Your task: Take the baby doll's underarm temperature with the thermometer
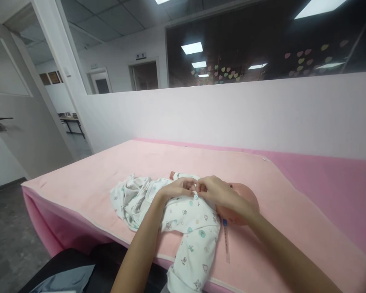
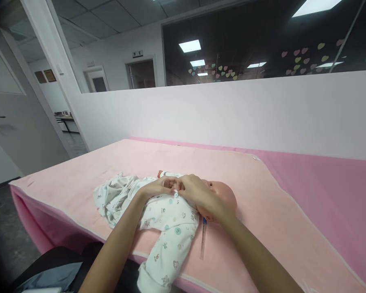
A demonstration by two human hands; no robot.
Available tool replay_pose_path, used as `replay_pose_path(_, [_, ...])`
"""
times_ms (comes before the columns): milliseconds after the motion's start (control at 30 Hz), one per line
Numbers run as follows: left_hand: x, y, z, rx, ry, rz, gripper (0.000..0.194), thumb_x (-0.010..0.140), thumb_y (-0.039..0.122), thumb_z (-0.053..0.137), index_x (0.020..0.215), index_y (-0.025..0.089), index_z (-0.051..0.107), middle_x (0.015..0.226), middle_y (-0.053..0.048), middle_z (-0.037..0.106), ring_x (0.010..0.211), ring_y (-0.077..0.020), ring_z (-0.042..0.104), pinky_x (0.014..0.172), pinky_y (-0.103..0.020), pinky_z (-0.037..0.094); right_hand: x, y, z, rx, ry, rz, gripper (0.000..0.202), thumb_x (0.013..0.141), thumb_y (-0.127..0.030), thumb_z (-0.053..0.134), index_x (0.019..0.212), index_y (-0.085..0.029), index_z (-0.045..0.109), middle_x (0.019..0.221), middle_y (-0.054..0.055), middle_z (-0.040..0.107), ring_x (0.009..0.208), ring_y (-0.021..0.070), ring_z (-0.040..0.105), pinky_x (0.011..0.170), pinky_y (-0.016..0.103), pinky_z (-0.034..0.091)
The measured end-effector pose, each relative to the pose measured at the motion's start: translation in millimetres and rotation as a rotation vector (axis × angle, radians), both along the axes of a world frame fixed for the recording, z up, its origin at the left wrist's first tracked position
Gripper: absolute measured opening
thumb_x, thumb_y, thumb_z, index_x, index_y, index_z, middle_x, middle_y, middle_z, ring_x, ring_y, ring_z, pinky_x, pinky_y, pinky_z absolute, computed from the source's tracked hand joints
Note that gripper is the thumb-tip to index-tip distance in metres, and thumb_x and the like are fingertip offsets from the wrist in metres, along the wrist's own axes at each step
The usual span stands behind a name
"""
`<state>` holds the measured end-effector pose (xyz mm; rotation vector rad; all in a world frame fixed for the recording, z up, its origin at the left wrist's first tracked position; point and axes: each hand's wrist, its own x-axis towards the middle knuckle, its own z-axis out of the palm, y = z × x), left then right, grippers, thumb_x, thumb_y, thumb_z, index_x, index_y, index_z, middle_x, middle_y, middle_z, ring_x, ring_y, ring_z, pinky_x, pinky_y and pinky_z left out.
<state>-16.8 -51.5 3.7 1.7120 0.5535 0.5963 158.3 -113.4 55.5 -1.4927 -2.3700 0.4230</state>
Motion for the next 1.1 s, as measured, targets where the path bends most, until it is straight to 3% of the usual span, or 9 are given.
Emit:
replay_pose_path(133, [1, -1, 1.4, -0.007, -0.021, -0.003, 0.04, 0.064, 0.008, 0.063, 0.103, 0.016, 0.062, 0.081, -0.002, 0.059, 0.076, -0.0126, 0.054, 0.072, -0.023, 0.042, -3, -11, 10.1, 0.038, -0.1, -0.07, 0.016, 0.074, -0.017, 0.048, 0.06, -0.018, 0.055, 0.058, 0.0, 0.051, 0.052, 0.0096, 0.041, 0.049, 0.024, 0.021])
replay_pose_path(267, [2, -2, 1.6, 0.018, -0.073, -0.014, 0.04, 0.067, 0.009, 0.061, 0.107, 0.016, 0.061, 0.089, -0.004, 0.061, 0.082, -0.0139, 0.055, 0.078, -0.025, 0.042, -8, -23, 18.9, 0.046, -0.13, -0.087, 0.006, 0.07, -0.017, 0.055, 0.064, -0.019, 0.056, 0.06, 0.0, 0.05, 0.054, 0.0105, 0.041, 0.05, 0.025, 0.019])
replay_pose_path(467, [4, -2, 0.4, 0.038, -0.086, 0.026, 0.036, 0.068, 0.013, 0.065, 0.104, 0.014, 0.063, 0.083, -0.004, 0.061, 0.08, -0.0142, 0.056, 0.075, -0.024, 0.042, -9, -27, 20.4, 0.055, -0.175, -0.128, 0.015, 0.071, -0.007, 0.05, 0.063, -0.02, 0.053, 0.06, -0.001, 0.053, 0.054, 0.0106, 0.044, 0.053, 0.026, 0.019])
replay_pose_path(567, [4, -1, -3.2, 0.012, -0.156, 0.169, 0.035, 0.068, 0.02, 0.067, 0.103, 0.015, 0.063, 0.079, -0.002, 0.06, 0.066, -0.0102, 0.054, 0.062, -0.021, 0.041, -8, -22, 15.0, 0.091, -0.163, -0.121, 0.017, 0.076, -0.008, 0.046, 0.068, -0.02, 0.056, 0.065, 0.002, 0.056, 0.058, 0.0133, 0.049, 0.054, 0.026, 0.023])
replay_pose_path(733, [-14, -12, -9.2, 0.071, -0.327, 0.533, 0.033, 0.071, 0.031, 0.065, 0.099, 0.015, 0.063, 0.072, 0.001, 0.056, 0.053, -0.0071, 0.047, 0.055, -0.021, 0.04, -28, -14, -5.1, 0.22, -0.059, 0.098, 0.015, 0.081, -0.015, 0.046, 0.083, -0.02, 0.06, 0.084, 0.005, 0.062, 0.077, 0.0169, 0.055, 0.061, 0.025, 0.03])
replay_pose_path(833, [-32, -33, -11.3, 0.214, -0.184, 0.584, 0.026, 0.076, 0.03, 0.061, 0.096, 0.014, 0.064, 0.073, -0.001, 0.059, 0.062, -0.0107, 0.052, 0.062, -0.023, 0.042, -42, -11, -17.5, 0.23, -0.094, 0.143, 0.01, 0.078, -0.016, 0.05, 0.08, -0.017, 0.06, 0.083, 0.006, 0.062, 0.076, 0.017, 0.054, 0.06, 0.025, 0.031])
replay_pose_path(933, [-46, -54, -11.9, 0.304, -0.02, 0.528, 0.02, 0.078, 0.021, 0.056, 0.095, 0.015, 0.064, 0.088, -0.005, 0.063, 0.081, -0.0168, 0.057, 0.073, -0.025, 0.044, -47, -7, -22.1, 0.166, -0.066, 0.107, 0.009, 0.078, -0.017, 0.051, 0.076, -0.017, 0.059, 0.081, 0.005, 0.062, 0.071, 0.0146, 0.053, 0.056, 0.024, 0.028])
replay_pose_path(1100, [-47, -64, -12.2, 0.443, 0.113, 0.524, 0.027, 0.07, 0.01, 0.055, 0.093, 0.018, 0.066, 0.099, -0.006, 0.063, 0.095, -0.021, 0.056, 0.082, -0.028, 0.043, -42, -4, -18.6, 0.11, 0.025, 0.087, 0.01, 0.079, -0.022, 0.053, 0.071, -0.018, 0.058, 0.073, 0.001, 0.061, 0.065, 0.012, 0.051, 0.054, 0.023, 0.025])
